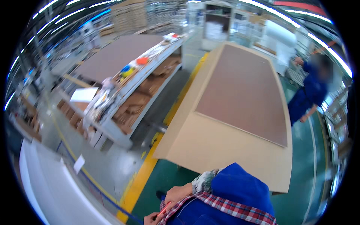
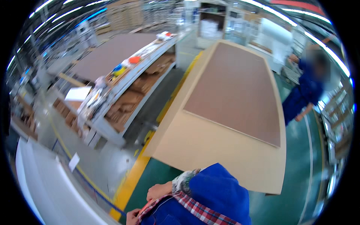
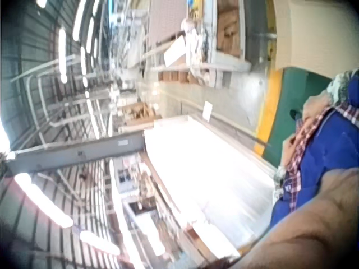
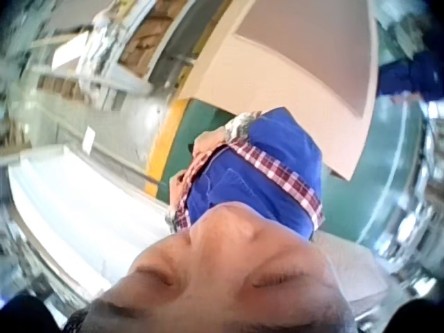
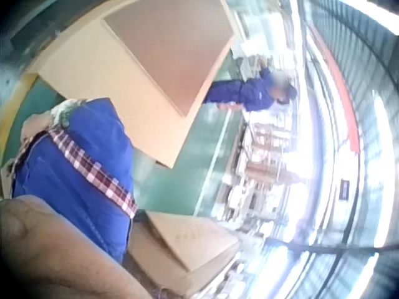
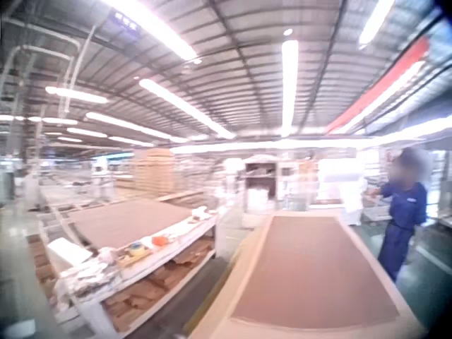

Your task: The person carries a large flat cardboard sheet to a workbench, places it down, and then folds the flaps to form a box shape. They use a red marker to draw lines along the edges of the flaps while another worker assists by holding the sheet steady.

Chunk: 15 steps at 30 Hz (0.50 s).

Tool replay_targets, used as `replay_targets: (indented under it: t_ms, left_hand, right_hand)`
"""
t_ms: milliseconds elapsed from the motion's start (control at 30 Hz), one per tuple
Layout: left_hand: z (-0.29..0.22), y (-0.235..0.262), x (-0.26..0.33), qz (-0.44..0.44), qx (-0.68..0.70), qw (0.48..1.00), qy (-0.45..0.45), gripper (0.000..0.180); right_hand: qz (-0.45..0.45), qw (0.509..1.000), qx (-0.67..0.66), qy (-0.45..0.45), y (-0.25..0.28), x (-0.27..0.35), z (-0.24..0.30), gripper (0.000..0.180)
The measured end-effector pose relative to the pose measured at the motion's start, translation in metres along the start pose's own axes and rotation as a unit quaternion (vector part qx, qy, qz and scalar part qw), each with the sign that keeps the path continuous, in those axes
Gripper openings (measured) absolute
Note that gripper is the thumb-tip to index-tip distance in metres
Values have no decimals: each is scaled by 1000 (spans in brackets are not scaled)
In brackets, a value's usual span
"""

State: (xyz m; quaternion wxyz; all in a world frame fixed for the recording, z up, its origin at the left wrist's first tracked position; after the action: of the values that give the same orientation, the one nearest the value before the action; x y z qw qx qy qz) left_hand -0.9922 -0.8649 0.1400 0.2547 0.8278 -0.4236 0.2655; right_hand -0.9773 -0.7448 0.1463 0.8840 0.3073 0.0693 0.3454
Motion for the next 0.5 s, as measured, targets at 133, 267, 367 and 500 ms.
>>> replay_targets:
  t_ms: [133, 267, 367, 500]
  left_hand:
    - [-25, 69, -84, 105, 135, 985, -15, 21]
    - [-66, 137, -126, 94, -42, 995, -15, 26]
    - [-101, 147, -157, 196, -46, 979, -10, 30]
    - [-137, 156, -212, 245, -21, 969, -13, 34]
  right_hand:
    - [-151, 988, -27, 27, 81, -58, -13, 51]
    - [-256, 966, 21, -3, 142, -87, -30, 48]
    - [-279, 959, 9, -49, 166, -95, -52, 44]
    - [-297, 951, 20, -87, 202, -96, -92, 42]
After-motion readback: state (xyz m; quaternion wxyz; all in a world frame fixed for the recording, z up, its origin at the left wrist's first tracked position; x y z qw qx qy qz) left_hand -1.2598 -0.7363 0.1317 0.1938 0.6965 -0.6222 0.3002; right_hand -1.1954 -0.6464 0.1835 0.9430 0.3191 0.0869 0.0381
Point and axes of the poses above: each hand's wrist, its own x-axis away from the middle knuckle, its own y-axis out of the back of the hand, z = x × y, the point moved 10 cm from there along -x, towards the middle knuckle, and after that the axes turned 12 degrees about y, right-handed, at the moved point
